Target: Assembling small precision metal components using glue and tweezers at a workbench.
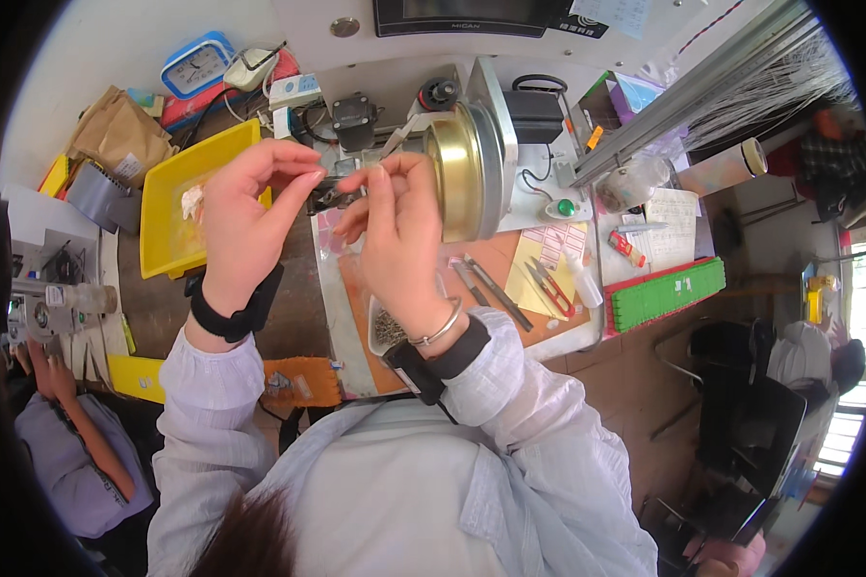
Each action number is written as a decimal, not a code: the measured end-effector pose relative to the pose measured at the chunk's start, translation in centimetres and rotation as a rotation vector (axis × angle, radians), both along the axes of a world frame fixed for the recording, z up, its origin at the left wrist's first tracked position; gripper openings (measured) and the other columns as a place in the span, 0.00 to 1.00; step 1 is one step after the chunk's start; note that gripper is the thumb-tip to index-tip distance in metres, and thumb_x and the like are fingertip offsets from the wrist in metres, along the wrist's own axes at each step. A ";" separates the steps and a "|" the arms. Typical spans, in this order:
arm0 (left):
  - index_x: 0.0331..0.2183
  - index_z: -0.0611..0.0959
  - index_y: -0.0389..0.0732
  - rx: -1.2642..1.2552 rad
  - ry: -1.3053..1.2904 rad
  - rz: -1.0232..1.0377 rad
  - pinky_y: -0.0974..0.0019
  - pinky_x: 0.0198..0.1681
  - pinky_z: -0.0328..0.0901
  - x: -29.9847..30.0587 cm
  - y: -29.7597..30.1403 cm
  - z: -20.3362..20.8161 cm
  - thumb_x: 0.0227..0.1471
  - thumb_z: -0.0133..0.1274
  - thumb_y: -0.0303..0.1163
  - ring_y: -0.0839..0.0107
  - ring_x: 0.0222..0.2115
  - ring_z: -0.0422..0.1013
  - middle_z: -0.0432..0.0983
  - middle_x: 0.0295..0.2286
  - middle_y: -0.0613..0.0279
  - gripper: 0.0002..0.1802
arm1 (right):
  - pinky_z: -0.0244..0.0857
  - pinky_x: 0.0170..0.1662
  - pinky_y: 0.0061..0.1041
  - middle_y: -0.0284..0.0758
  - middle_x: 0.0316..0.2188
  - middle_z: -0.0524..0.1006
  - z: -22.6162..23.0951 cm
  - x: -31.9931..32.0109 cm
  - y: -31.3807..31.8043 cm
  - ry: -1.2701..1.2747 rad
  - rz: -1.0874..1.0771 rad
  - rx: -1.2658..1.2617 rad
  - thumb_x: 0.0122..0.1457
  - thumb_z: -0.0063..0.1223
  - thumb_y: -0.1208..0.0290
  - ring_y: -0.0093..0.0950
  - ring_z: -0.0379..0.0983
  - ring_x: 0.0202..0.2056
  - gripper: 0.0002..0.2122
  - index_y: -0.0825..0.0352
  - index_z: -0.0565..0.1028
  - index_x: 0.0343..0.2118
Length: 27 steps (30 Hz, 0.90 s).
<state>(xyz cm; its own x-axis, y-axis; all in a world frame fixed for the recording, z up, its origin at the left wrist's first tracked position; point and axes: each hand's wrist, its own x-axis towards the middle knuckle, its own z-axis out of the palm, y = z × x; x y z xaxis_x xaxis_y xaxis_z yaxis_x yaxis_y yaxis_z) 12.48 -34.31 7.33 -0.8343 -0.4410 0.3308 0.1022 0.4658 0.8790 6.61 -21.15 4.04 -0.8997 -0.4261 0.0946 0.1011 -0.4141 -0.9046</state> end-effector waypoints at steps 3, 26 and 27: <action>0.34 0.82 0.35 -0.087 0.046 0.007 0.72 0.34 0.69 -0.3 0.5 -0.2 0.48 0.59 0.21 0.74 0.30 0.78 0.81 0.28 0.61 0.07 | 0.59 0.23 0.15 0.31 0.26 0.70 -1.1 -0.1 1.1 0.021 0.092 0.060 0.69 0.38 0.75 0.15 0.65 0.20 0.02 0.68 0.62 0.39; 0.28 0.77 0.41 -0.581 0.139 0.056 0.60 0.29 0.67 -1.6 2.3 -0.8 0.45 0.57 0.22 0.58 0.25 0.74 0.74 0.21 0.59 0.06 | 0.57 0.25 0.15 0.28 0.23 0.71 -1.2 2.3 4.2 -0.053 0.301 0.258 0.69 0.41 0.74 0.14 0.63 0.21 0.03 0.67 0.64 0.40; 0.28 0.77 0.41 -0.581 0.138 0.057 0.60 0.29 0.67 -1.6 2.4 -0.5 0.45 0.57 0.22 0.58 0.25 0.74 0.74 0.21 0.59 0.06 | 0.57 0.25 0.15 0.28 0.23 0.71 -1.3 2.1 3.9 -0.057 0.249 0.244 0.69 0.42 0.73 0.14 0.63 0.21 0.04 0.68 0.65 0.41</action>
<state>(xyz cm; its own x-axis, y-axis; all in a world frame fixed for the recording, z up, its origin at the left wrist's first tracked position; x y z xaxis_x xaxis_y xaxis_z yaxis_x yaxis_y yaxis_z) 10.92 -31.91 6.81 -0.7467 -0.1979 0.6350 0.1586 0.8742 0.4589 8.72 -17.27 2.77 -0.7665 -0.6367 -0.0843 0.2249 -0.1432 -0.9638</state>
